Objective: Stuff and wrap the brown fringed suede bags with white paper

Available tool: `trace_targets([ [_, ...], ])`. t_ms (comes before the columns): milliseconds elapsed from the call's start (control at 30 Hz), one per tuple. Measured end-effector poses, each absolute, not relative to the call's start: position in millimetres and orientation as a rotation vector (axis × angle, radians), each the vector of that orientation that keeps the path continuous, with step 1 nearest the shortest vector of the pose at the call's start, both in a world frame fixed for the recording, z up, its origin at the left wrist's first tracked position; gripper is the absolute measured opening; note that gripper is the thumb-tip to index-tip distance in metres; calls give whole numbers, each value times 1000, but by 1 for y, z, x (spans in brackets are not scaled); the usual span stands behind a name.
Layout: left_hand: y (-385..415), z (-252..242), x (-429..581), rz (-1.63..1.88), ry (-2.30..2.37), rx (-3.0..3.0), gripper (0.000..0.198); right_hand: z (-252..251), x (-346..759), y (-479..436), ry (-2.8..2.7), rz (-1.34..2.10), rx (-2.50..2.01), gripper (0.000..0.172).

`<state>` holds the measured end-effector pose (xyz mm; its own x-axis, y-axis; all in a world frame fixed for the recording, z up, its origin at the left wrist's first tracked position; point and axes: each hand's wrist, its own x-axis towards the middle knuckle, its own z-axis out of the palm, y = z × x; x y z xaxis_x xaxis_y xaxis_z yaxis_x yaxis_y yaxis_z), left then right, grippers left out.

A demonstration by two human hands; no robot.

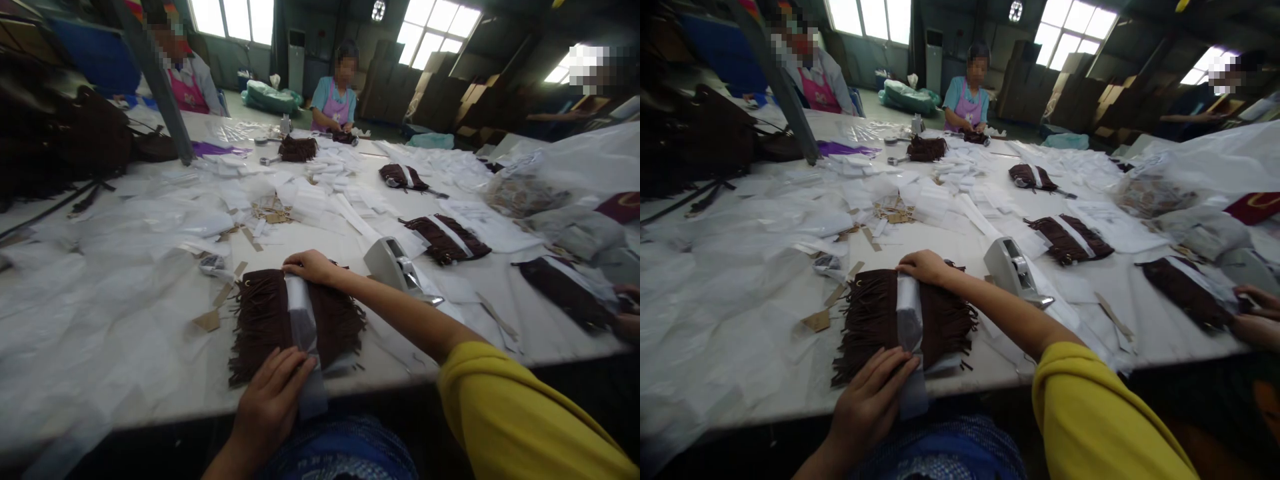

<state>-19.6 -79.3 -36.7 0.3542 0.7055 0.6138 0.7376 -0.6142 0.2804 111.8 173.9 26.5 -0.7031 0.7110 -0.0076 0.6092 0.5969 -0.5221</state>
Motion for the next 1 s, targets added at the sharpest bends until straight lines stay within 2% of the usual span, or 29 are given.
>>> trace_targets([
  [167,-83,-37,-18,-1021,-1415,-2575,58,63,146,98,-2293,597,-912,31],
  [267,-82,-40,-20,-972,-1363,-2618,61,72,181,19,-2201,634,-1073,29],
  [367,-80,-42,-21,-982,-1349,-2619,63,49,211,-52,-2254,655,-1198,29],
  [467,-80,-43,-20,-1003,-1357,-2601,64,8,226,-93,-2314,568,-1075,26],
  [600,-80,-40,-18,-983,-1379,-2612,63,-39,225,-100,-2554,174,-863,36],
  [733,-80,-36,-17,-965,-1433,-2604,62,-69,216,-88,-2504,-97,-804,34],
  [1000,-81,-38,-14,-1027,-1387,-2568,66,-76,204,-75,-2221,-77,-507,16],
])
